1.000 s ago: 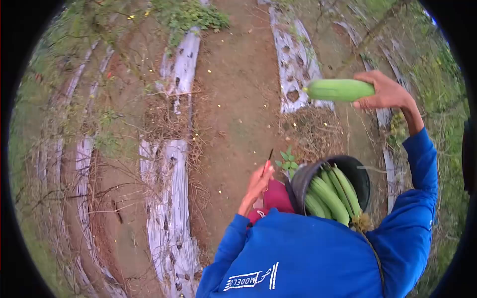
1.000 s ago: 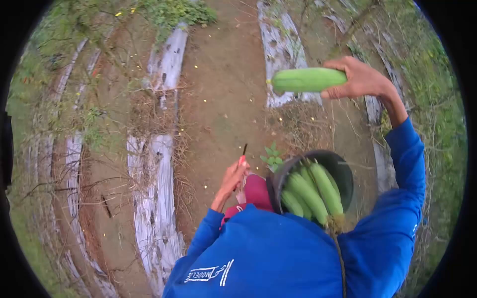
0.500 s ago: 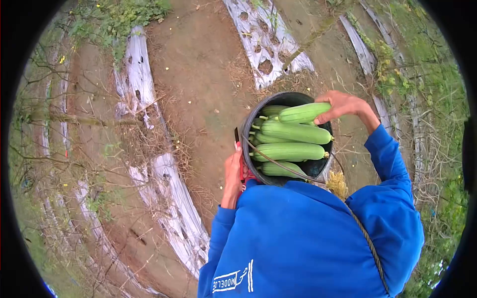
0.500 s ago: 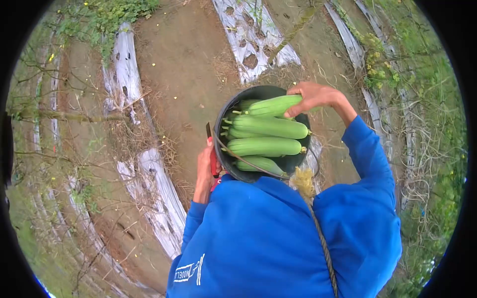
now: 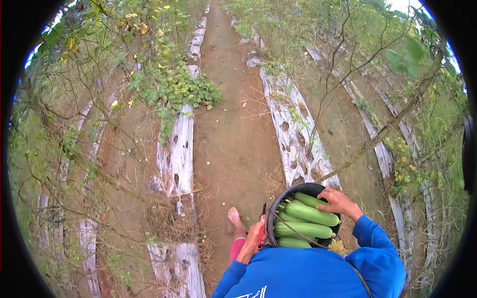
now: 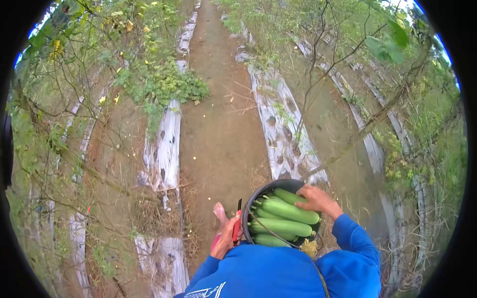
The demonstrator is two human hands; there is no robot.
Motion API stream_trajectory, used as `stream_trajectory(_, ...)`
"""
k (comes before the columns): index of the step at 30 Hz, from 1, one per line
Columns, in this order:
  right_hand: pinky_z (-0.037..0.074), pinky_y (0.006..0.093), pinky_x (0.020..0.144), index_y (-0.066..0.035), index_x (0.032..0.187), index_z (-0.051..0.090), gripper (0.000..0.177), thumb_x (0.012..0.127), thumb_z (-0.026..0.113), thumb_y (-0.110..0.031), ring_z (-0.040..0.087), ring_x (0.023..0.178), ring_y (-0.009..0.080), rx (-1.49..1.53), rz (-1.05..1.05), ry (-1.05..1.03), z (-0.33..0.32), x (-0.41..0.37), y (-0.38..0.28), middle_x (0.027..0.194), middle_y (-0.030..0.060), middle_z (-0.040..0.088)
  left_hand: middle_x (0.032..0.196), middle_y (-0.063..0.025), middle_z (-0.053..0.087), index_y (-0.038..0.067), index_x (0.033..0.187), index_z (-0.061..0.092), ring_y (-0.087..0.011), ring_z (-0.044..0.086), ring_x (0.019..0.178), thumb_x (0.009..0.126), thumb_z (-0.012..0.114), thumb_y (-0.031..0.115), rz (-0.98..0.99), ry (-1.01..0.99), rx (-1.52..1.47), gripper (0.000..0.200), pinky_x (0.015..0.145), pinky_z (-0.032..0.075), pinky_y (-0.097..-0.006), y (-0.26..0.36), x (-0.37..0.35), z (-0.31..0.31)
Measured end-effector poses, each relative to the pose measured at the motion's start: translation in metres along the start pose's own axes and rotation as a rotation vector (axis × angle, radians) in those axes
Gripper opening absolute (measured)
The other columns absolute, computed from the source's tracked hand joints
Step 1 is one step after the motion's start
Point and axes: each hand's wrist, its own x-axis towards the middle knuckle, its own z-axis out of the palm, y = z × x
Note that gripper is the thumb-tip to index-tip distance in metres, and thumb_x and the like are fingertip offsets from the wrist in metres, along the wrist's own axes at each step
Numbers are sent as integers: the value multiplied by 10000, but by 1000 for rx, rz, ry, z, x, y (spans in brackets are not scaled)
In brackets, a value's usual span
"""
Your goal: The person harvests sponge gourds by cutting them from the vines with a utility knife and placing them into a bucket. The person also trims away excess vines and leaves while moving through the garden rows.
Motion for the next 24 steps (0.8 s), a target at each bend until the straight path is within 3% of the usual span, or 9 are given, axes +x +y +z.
stream_trajectory(5,524,407,725,-30,936,707,283,850,714,-300,663,842,312,139,179,172,-45,94,6,885,156,674,538,25,398,141,834,506,-92,377,405,926,556,507,-24,-96,-4,380,367,290,-242,91,88,-27)
stream_trajectory(6,514,382,658,-15,889,712,262,846,721,-274,672,757,260,163,162,247,-54,116,8,809,149,678,546,23,411,135,833,506,-95,380,411,929,537,506,-31,-138,20,384,367,286,-244,114,104,-33)
stream_trajectory(9,534,410,726,-30,870,722,290,839,699,-318,677,801,300,301,326,263,-99,175,1,814,168,668,545,23,414,134,834,509,-97,381,411,934,502,530,-10,-222,68,409,368,286,-247,182,147,-41)
stream_trajectory(11,521,410,688,-23,881,722,308,848,692,-328,664,770,301,294,351,280,-123,201,9,796,170,658,543,21,417,133,834,510,-99,379,407,940,484,538,-33,-234,63,419,368,286,-246,222,168,-40)
stream_trajectory(13,503,408,659,-15,865,721,332,857,686,-345,639,721,304,237,327,458,-133,228,25,770,167,646,541,19,421,132,835,512,-102,376,402,945,465,546,-59,-225,43,431,369,287,-245,258,184,-38)
stream_trajectory(17,468,363,613,5,924,680,377,926,631,-368,579,724,188,294,323,548,-134,284,66,822,103,605,521,4,426,123,811,514,-111,372,393,951,439,555,16,-217,-35,461,366,293,-250,315,230,-34)
stream_trajectory(19,496,362,757,14,1070,661,458,989,537,-420,614,878,196,579,567,258,-154,318,67,983,120,653,514,-1,427,119,803,516,-113,373,393,952,438,553,37,-189,-65,465,363,293,-251,333,258,-43)
stream_trajectory(20,496,362,757,14,1070,661,458,989,537,-420,614,878,196,589,537,234,-148,346,79,983,120,653,508,-1,423,117,798,519,-114,377,393,953,434,555,28,-206,-85,472,359,292,-248,340,276,-48)
stream_trajectory(24,435,403,929,40,1156,626,554,1026,437,-464,583,1070,274,661,343,439,-98,456,166,1172,190,644,525,-6,442,109,793,524,-108,379,391,950,421,577,52,-107,-90,504,346,287,-239,392,352,-48)
